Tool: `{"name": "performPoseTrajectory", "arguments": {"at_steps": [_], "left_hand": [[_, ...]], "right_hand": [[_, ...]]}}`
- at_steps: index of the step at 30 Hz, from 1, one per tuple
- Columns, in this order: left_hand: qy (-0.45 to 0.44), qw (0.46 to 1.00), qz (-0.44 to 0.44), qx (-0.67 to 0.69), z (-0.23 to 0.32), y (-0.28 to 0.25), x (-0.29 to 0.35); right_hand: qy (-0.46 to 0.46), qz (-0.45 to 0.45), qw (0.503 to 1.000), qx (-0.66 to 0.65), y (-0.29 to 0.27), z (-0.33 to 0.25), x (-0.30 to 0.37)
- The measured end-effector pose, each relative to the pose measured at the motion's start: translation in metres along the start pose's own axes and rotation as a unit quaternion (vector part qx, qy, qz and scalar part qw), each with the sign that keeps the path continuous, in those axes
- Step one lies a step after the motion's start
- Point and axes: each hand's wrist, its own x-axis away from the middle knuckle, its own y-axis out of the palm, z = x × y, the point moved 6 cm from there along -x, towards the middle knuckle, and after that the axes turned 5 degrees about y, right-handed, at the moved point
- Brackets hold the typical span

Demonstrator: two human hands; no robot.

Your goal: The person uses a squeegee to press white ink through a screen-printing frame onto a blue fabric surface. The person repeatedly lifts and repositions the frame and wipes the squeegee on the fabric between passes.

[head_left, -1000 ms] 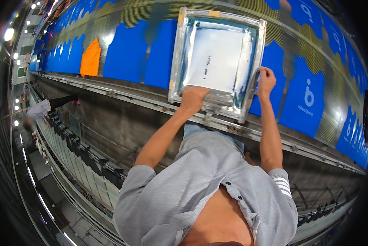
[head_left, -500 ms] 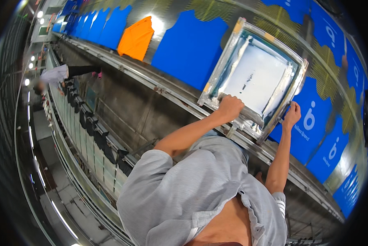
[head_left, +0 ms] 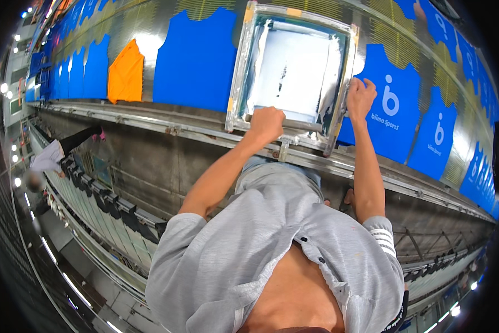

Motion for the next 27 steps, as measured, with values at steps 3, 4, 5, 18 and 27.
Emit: {"name": "performPoseTrajectory", "arguments": {"at_steps": [3,4,5,18,27], "left_hand": [[0.04,0.991,0.128,-0.02,-0.014,-0.04,-0.044],[0.054,0.984,0.17,-0.02,-0.016,-0.054,-0.059],[0.072,0.982,0.172,-0.026,-0.013,-0.074,-0.078],[0.082,0.973,0.194,-0.1,-0.078,-0.178,-0.216],[0.099,0.965,0.241,-0.003,-0.06,-0.071,-0.074]], "right_hand": [[-0.127,-0.321,0.916,-0.203,-0.028,-0.09,-0.004],[-0.136,-0.44,0.872,-0.166,-0.036,-0.123,0.005],[-0.218,-0.392,0.891,-0.067,-0.028,-0.136,0.004],[-0.289,-0.211,0.933,-0.042,0.064,-0.156,-0.124],[-0.286,-0.226,0.929,-0.066,-0.003,-0.139,0.032]]}}
